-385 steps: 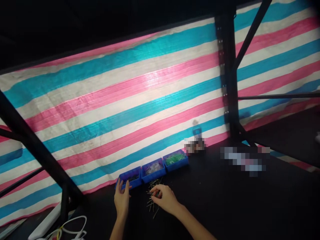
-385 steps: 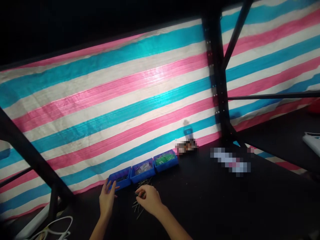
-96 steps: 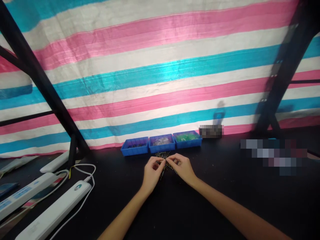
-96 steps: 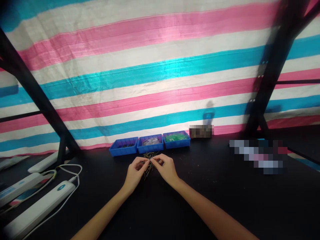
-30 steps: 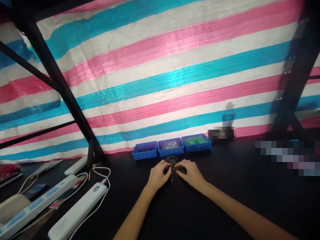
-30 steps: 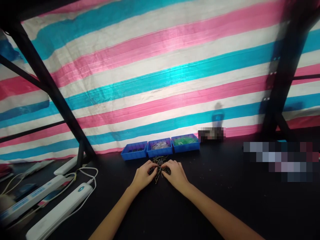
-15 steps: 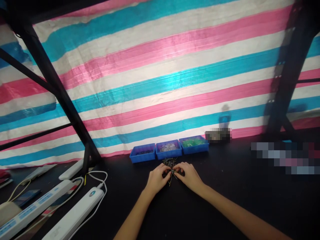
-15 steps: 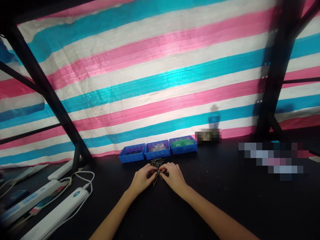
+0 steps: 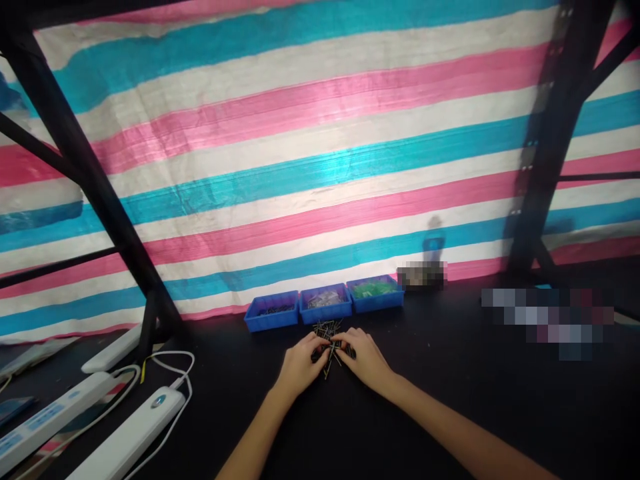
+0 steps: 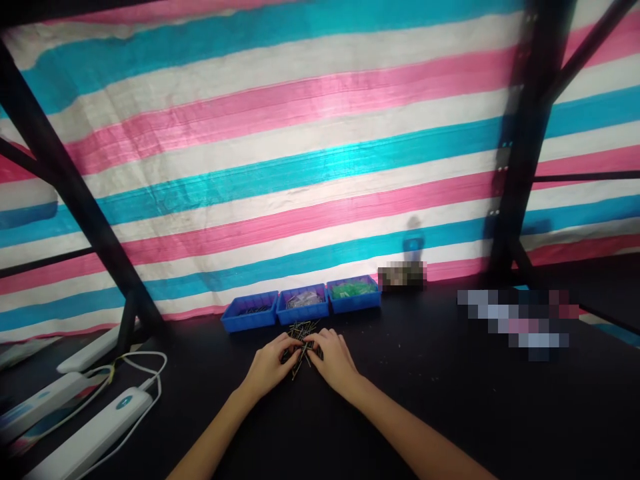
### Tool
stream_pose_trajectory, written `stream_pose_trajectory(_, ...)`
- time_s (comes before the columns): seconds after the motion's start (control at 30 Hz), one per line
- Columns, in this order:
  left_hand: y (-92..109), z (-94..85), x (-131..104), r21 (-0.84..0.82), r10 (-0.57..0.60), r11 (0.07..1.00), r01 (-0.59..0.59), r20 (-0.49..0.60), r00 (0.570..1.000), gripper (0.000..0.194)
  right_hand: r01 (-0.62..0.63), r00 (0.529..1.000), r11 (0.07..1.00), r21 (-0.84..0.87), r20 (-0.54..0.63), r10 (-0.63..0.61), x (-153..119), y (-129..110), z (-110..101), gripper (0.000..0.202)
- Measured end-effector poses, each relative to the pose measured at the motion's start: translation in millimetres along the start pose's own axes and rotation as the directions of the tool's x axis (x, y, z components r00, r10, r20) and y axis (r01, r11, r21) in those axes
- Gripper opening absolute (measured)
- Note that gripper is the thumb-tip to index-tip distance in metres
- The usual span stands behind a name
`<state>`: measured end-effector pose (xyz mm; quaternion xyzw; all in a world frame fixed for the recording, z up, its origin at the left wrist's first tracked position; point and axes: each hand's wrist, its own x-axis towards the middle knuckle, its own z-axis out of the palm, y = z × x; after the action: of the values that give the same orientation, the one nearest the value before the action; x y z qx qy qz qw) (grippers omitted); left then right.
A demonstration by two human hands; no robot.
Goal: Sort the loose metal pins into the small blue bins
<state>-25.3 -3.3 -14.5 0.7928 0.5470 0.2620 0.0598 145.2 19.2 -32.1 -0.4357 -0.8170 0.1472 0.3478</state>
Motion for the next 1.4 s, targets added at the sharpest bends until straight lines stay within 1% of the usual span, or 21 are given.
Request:
stream_pose_trajectory(0.23, 1.7, -0.6, -1.2, -0.013, 0.03, 0.999, -0.03, -0.015, 0.999, 0.022, -0.012, 1.0, 1.0, 0.004, -0.016, 0.012, -0.5, -1.2, -1.1, 0.012)
stream_pose_trajectory(0.43, 6.3, -1.7, -2.6, 0.0, 0.051, 0.999, -0.051, -0.072, 0.996, 0.026, -0.008, 0.999, 1.0, 0.009, -0.051, 0.009, -0.1, -0.6, -0.8, 0.007)
stream_pose_trajectory(0.6, 9.4, -3.3, -2.7, 0.041, 0.055, 0.998, -0.052, -0.061, 0.997, 0.017, 0.003, 0.998, 1.0, 0.013, -0.061, -0.002, -0.6, 1.7, 0.6, 0.003)
stream_pose_trajectory(0.73, 7.6, -2.6, -2.7, 0.057, 0.051, 0.997, -0.048, -0.061, 0.997, 0.014, 0.02, 0.996, 0.999, 0.03, -0.083, -0.017, 0.2, 2.0, 1.4, 0.005)
stream_pose_trajectory(0.9, 4.7, -0.1, -2.6, 0.043, 0.064, 0.997, -0.06, -0.088, 0.994, 0.015, 0.057, 0.989, 0.995, 0.088, -0.145, -0.044, 2.4, -2.4, -1.7, 0.009)
stream_pose_trajectory(1.1, 6.4, -0.1, -2.7, 0.017, 0.077, 0.997, -0.075, -0.173, 0.982, 0.021, 0.104, 0.975, 0.983, 0.154, -0.211, -0.07, 3.1, -6.6, -5.4, 0.01)
stream_pose_trajectory(1.27, 11.3, 0.6, -2.5, -0.044, 0.063, 0.996, -0.077, -0.254, 0.965, 0.02, 0.086, 0.959, 0.967, 0.241, -0.282, -0.015, 5.0, -2.9, -4.7, 0.012)
stream_pose_trajectory(1.4, 16.1, 3.4, -2.0, -0.119, 0.024, 0.991, -0.064, -0.316, 0.949, 0.02, 0.061, 0.958, 0.953, 0.296, -0.285, 0.027, 6.7, -0.4, -4.3, 0.014)
